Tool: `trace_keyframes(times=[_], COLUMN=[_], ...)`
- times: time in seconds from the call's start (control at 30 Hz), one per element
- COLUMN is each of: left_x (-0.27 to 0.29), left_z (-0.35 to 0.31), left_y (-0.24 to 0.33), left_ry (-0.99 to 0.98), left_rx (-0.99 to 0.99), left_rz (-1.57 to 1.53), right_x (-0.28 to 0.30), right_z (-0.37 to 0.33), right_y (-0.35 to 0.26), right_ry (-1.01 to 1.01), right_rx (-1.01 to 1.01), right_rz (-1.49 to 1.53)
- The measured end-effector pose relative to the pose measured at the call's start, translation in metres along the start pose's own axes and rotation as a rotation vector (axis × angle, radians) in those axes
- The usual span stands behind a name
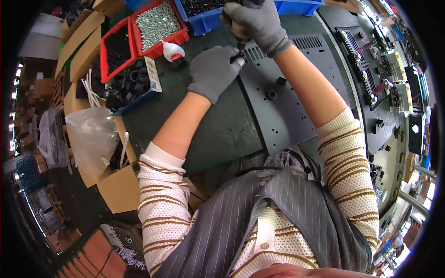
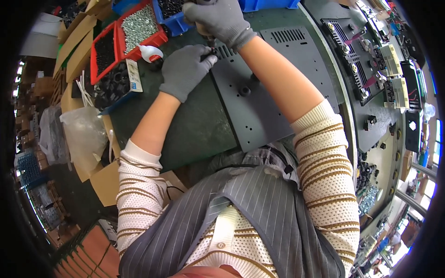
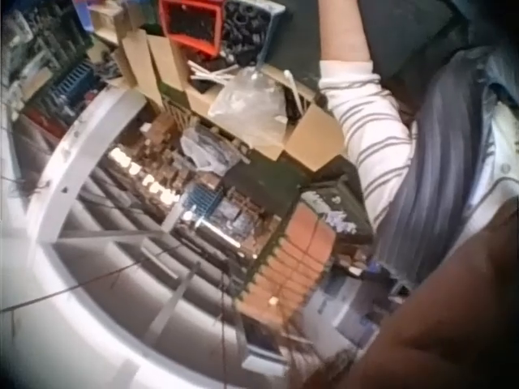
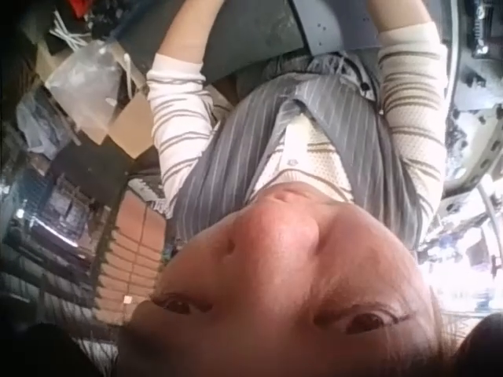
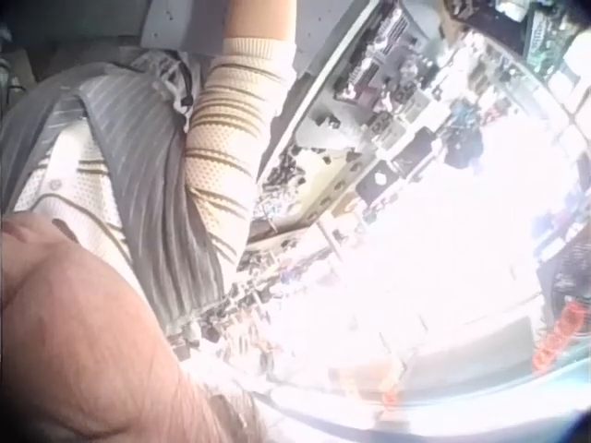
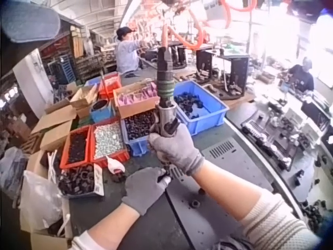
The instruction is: Assemble metal components using a power screwdriver and attach internal fans.
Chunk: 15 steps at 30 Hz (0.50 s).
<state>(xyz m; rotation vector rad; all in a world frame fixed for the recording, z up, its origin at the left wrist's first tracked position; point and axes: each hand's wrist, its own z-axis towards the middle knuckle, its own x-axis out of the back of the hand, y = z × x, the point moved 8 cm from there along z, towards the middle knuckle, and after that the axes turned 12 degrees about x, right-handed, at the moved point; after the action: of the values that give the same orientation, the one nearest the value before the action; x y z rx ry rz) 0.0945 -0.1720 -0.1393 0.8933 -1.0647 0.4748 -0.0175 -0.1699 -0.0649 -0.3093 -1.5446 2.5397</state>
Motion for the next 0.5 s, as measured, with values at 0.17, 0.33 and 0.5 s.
trace_keyframes(times=[0.17, 0.33, 0.5], left_x=[-0.004, -0.004, -0.012], left_z=[0.001, -0.002, -0.002], left_y=[0.006, 0.008, -0.015], left_ry=[-0.047, -0.127, -0.019], left_rx=[0.017, 0.106, 0.104], left_rz=[0.033, 0.050, -0.273], right_x=[-0.006, -0.008, 0.016], right_z=[0.002, 0.004, -0.013], right_y=[0.021, 0.026, -0.041], right_ry=[-0.082, -0.115, 0.115], right_rx=[0.111, -0.012, 0.190], right_rz=[-0.034, 0.207, 0.216])
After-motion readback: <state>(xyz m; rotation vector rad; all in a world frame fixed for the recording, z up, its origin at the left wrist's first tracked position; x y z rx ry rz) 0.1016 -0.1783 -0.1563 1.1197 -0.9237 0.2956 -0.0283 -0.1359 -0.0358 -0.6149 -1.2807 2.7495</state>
